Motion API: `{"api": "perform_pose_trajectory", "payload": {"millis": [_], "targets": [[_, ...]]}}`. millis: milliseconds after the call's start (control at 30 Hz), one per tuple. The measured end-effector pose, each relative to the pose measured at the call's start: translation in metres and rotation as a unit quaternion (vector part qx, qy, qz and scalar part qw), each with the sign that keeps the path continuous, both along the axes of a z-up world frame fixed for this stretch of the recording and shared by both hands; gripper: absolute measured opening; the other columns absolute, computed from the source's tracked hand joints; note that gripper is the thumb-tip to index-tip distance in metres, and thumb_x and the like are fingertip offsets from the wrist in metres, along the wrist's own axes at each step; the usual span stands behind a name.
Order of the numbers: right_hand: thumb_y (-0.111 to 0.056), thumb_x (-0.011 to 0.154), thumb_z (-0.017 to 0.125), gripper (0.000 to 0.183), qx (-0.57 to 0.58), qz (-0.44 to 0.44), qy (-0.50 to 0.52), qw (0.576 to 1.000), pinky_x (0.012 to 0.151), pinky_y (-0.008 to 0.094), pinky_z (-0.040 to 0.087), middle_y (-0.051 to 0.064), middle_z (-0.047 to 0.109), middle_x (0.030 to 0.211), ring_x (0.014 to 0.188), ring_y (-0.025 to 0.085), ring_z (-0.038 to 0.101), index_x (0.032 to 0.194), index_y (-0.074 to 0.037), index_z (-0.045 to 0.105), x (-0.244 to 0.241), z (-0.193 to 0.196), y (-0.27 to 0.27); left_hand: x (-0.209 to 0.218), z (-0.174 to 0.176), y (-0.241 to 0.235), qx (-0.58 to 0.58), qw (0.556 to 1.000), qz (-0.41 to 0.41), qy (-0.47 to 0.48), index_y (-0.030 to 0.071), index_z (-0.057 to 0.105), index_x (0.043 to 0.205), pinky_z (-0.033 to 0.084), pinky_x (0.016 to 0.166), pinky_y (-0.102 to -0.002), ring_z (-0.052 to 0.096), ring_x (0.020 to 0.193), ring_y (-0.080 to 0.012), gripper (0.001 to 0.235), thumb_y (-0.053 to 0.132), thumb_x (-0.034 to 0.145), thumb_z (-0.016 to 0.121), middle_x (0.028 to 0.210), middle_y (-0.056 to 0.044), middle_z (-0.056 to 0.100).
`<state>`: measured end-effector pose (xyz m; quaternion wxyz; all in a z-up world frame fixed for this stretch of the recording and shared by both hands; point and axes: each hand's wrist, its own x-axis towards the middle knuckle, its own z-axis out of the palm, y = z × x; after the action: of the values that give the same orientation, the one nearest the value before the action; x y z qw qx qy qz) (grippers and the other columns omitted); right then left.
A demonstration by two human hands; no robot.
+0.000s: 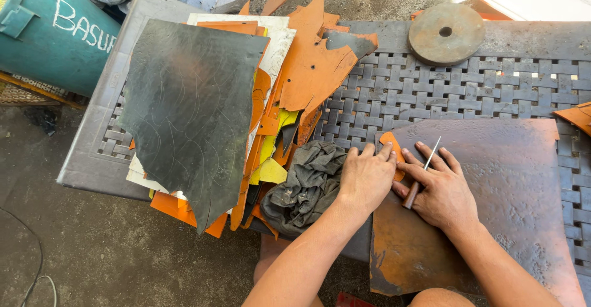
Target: The person uses a small orange template and a pointed tool to trace and cut shapes from a dark sheet of leather on a woven plastic table. They wipe the sheet with a cloth, then repeat the tracing and cutting on a second brown leather sheet.
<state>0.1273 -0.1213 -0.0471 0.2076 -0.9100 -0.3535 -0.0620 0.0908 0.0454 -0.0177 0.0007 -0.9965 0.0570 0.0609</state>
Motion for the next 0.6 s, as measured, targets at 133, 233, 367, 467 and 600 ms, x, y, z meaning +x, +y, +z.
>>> {"api": "perform_pose_trajectory", "payload": {"millis": [133, 233, 367, 467, 600], "targets": [[-0.052, 0.082, 0.07, 0.042, 0.0, -0.002, 0.002, 1.0, 0.12, 0.048, 0.031, 0.001, 0.069, 0.133, 0.137, 0.025, 0.053, 0.114, -0.024, 0.075, 0.0, 0.001, 0.0, 0.002, -0.005, 0.001, -0.016, 1.0, 0.005, 0.004, 0.013, 0.064, 0.137, 0.05, 0.091, -0.044, 0.062, 0.115, -0.0228, 0.043, 0.018, 0.095, 0.056, 0.149, 0.001, 0.056], [-0.052, 0.083, 0.069, 0.043, 0.007, 0.002, 0.004, 1.0, 0.12, 0.048, 0.03, 0.003, 0.068, 0.133, 0.137, 0.026, 0.053, 0.114, -0.023, 0.075, 0.001, -0.008, -0.003, 0.004, -0.008, 0.001, -0.024, 1.0, 0.012, 0.007, 0.014, 0.064, 0.137, 0.052, 0.089, -0.045, 0.065, 0.113, -0.0236, 0.044, 0.018, 0.094, 0.055, 0.15, 0.001, 0.056], [-0.053, 0.086, 0.066, 0.041, 0.083, 0.016, 0.019, 0.996, 0.116, 0.047, 0.039, 0.003, 0.075, 0.125, 0.133, 0.024, 0.06, 0.101, -0.015, 0.074, 0.006, -0.024, -0.015, 0.007, -0.006, 0.004, -0.054, 0.998, 0.02, 0.015, 0.013, 0.062, 0.136, 0.056, 0.077, -0.051, 0.075, 0.088, -0.0272, 0.042, 0.014, 0.096, 0.048, 0.142, -0.003, 0.063], [-0.043, 0.11, 0.051, 0.047, 0.338, -0.202, 0.362, 0.845, 0.085, 0.043, 0.058, 0.013, 0.075, 0.11, 0.09, 0.029, 0.072, 0.109, 0.001, 0.067, 0.036, -0.032, -0.012, 0.012, -0.002, 0.003, -0.094, 0.989, 0.078, 0.088, 0.009, 0.053, 0.15, 0.058, 0.07, -0.048, 0.075, 0.08, -0.031, 0.044, 0.022, 0.111, 0.037, 0.094, -0.014, 0.079], [-0.036, 0.112, 0.042, 0.041, 0.408, -0.095, 0.413, 0.809, 0.078, 0.031, 0.058, 0.012, 0.074, 0.097, 0.084, 0.017, 0.07, 0.122, -0.002, 0.062, 0.081, -0.031, -0.002, 0.014, -0.001, 0.002, -0.083, 0.993, 0.059, 0.065, 0.008, 0.055, 0.145, 0.059, 0.062, -0.045, 0.075, 0.073, -0.0299, 0.044, 0.023, 0.108, 0.037, 0.082, -0.013, 0.076]]}}
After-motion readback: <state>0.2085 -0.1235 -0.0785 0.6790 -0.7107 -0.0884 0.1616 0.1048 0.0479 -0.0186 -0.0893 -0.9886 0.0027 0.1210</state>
